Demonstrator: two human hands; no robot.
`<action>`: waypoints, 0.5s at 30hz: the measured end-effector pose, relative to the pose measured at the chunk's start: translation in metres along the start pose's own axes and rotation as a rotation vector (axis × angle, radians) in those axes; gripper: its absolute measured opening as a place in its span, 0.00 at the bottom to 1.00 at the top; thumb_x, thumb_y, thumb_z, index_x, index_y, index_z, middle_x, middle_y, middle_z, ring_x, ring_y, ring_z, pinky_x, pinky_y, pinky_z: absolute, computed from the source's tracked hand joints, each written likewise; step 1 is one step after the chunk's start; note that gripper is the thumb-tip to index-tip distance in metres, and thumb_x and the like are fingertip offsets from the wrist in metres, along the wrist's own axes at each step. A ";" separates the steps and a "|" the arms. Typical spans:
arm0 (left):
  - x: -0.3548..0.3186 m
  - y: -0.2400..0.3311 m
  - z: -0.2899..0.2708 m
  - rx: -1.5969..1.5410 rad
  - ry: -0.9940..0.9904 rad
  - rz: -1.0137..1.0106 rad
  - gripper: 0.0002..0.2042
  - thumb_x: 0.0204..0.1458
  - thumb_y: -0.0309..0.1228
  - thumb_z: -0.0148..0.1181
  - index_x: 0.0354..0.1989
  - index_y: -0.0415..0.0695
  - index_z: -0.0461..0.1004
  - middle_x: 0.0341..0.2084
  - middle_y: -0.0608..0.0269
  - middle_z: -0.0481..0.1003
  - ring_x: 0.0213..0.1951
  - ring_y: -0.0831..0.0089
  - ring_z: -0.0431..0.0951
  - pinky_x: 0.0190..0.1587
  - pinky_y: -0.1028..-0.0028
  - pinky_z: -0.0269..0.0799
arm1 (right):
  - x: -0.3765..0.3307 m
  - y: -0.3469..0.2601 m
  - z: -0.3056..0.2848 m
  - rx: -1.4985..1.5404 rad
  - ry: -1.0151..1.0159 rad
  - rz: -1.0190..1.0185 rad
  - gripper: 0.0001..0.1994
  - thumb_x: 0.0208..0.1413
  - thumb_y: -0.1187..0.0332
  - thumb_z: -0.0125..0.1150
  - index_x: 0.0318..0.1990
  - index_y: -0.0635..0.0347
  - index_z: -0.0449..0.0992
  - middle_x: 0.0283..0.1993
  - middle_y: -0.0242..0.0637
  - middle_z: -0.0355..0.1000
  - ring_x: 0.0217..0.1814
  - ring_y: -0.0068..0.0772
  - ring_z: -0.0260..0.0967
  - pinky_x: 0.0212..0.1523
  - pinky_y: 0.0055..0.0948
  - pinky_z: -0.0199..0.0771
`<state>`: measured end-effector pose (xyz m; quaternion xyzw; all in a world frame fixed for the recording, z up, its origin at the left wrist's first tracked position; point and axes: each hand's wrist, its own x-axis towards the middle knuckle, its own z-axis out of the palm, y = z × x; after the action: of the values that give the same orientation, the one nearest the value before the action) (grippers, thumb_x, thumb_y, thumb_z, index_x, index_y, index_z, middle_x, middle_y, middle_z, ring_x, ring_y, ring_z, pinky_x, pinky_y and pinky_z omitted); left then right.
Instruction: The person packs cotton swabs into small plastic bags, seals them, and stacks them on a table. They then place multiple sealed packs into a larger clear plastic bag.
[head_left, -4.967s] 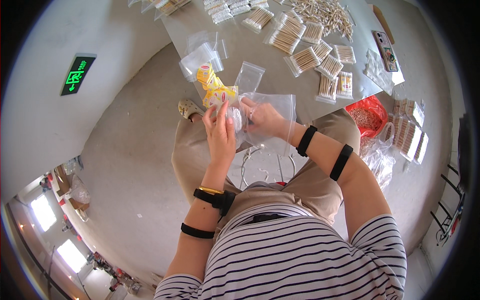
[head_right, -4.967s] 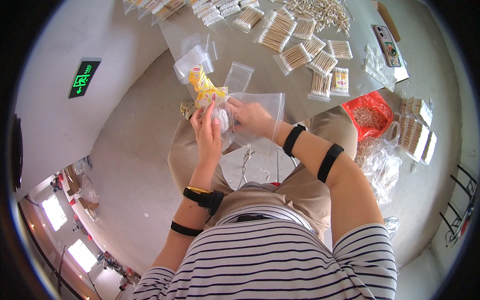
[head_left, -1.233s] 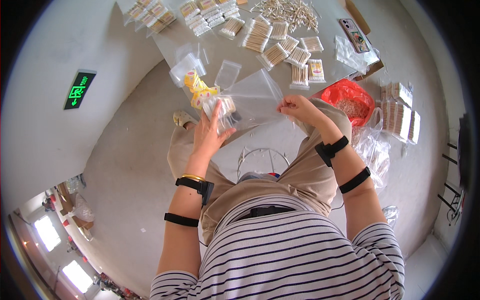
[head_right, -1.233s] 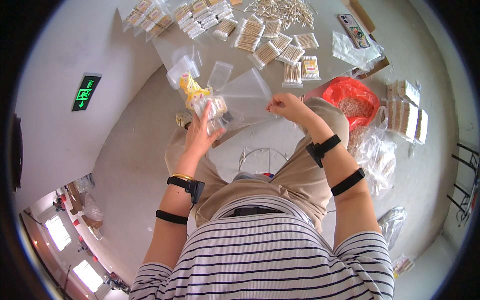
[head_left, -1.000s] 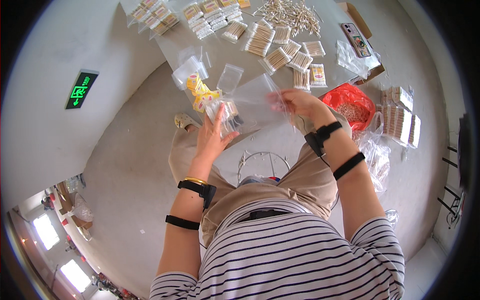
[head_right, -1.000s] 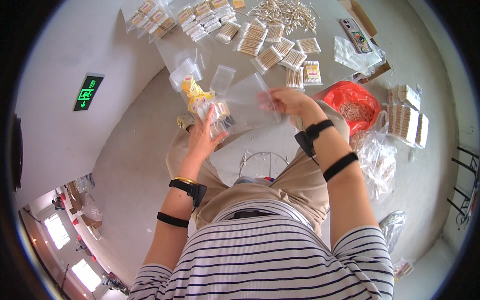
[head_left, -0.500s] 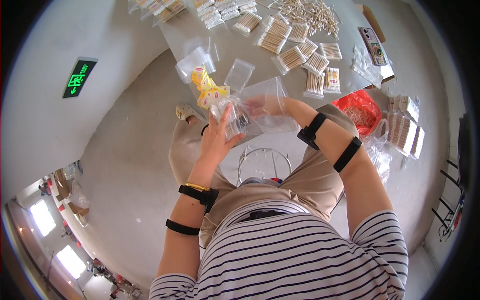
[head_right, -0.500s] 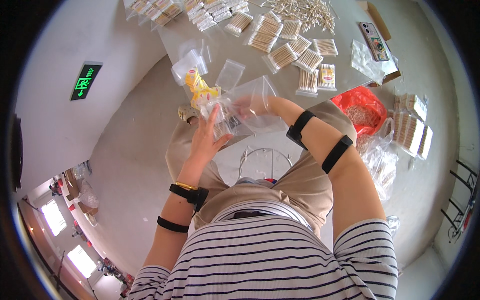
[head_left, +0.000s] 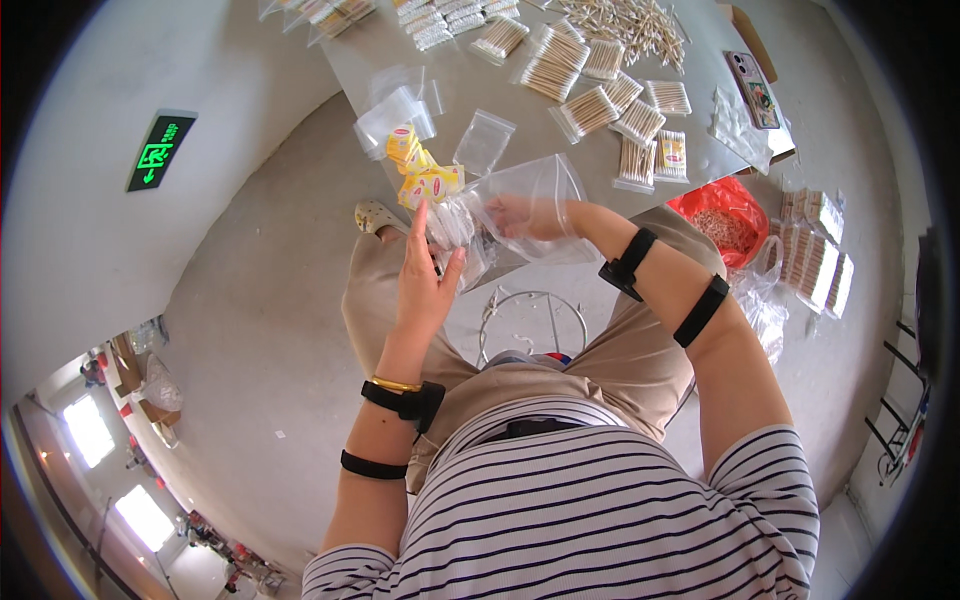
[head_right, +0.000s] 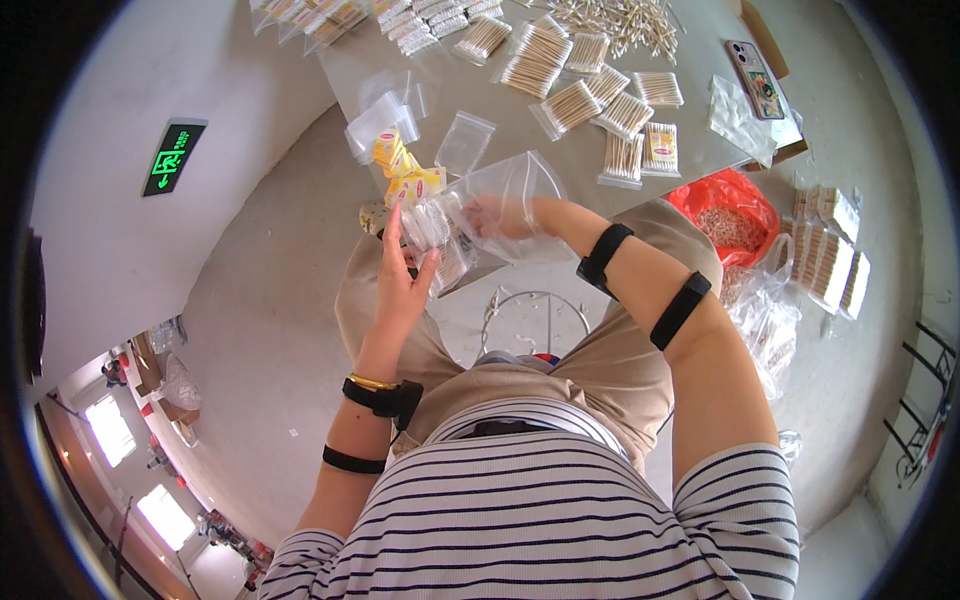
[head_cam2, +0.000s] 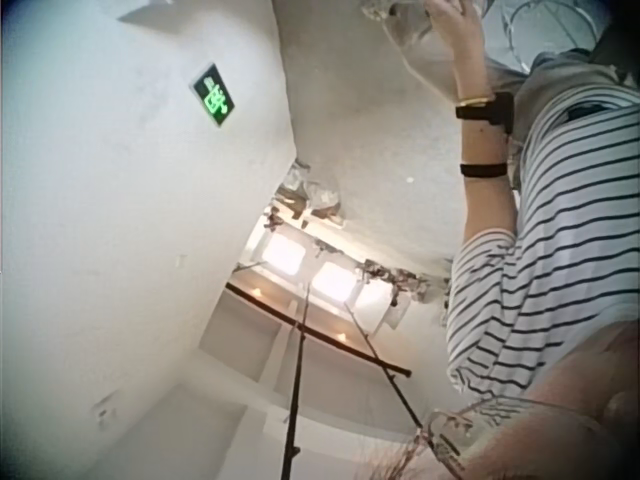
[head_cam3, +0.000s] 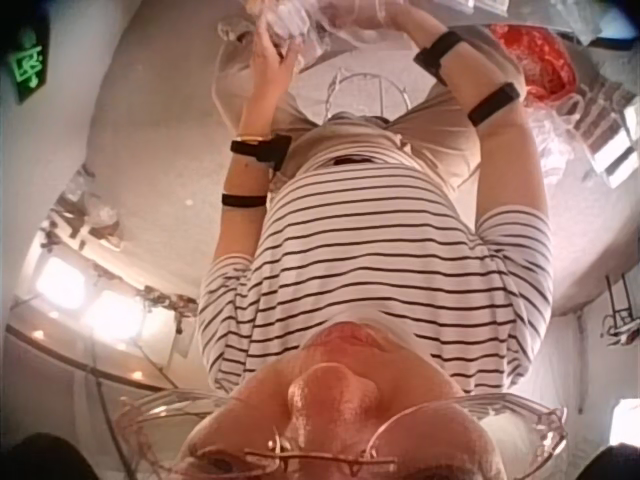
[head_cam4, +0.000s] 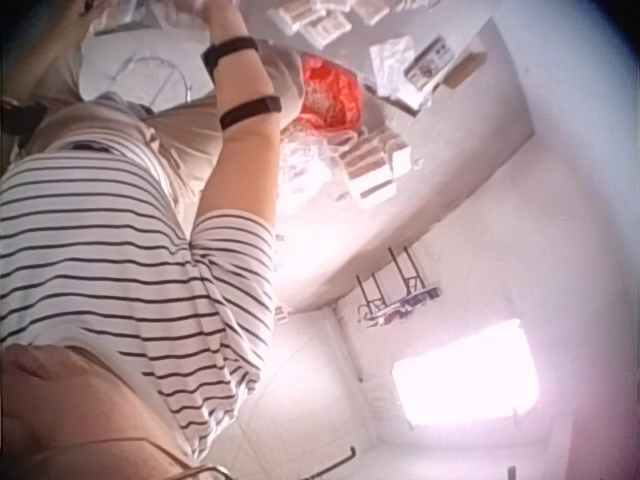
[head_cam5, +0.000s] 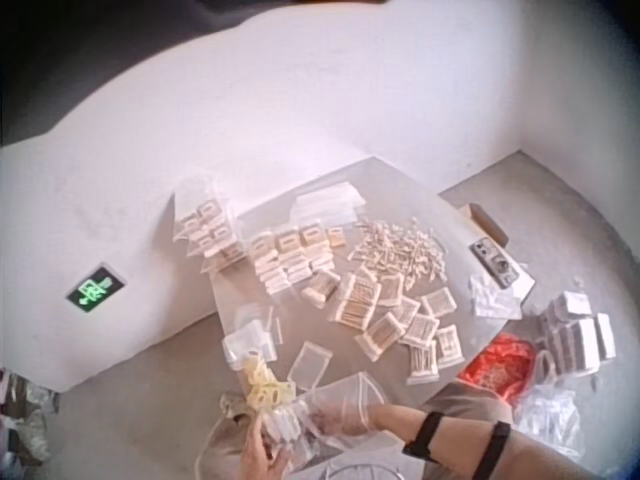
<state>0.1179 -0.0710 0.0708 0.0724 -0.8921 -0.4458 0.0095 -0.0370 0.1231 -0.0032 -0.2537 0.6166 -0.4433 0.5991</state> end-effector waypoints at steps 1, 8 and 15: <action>-0.001 -0.001 0.001 -0.038 0.022 -0.011 0.39 0.61 0.34 0.59 0.76 0.44 0.44 0.67 0.40 0.61 0.49 0.59 0.75 0.50 0.65 0.74 | 0.000 -0.004 0.001 -0.019 -0.005 0.008 0.33 0.64 0.72 0.57 0.74 0.63 0.51 0.67 0.44 0.65 0.69 0.35 0.63 0.70 0.35 0.60; 0.002 -0.016 0.000 -0.182 0.107 -0.124 0.39 0.61 0.32 0.60 0.76 0.46 0.44 0.63 0.37 0.65 0.41 0.68 0.79 0.42 0.71 0.75 | 0.001 -0.018 0.008 -0.133 0.049 -0.068 0.34 0.55 0.77 0.57 0.71 0.67 0.55 0.66 0.47 0.67 0.67 0.42 0.66 0.67 0.34 0.65; 0.014 -0.018 -0.007 0.138 0.001 0.008 0.38 0.58 0.37 0.65 0.74 0.51 0.52 0.61 0.45 0.63 0.54 0.57 0.73 0.51 0.64 0.74 | -0.002 -0.020 0.005 -0.220 -0.025 -0.047 0.36 0.57 0.75 0.55 0.75 0.58 0.52 0.70 0.47 0.62 0.72 0.41 0.58 0.71 0.38 0.56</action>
<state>0.1067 -0.0890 0.0601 0.0693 -0.9210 -0.3832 0.0066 -0.0360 0.1137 0.0157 -0.3379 0.6480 -0.3838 0.5645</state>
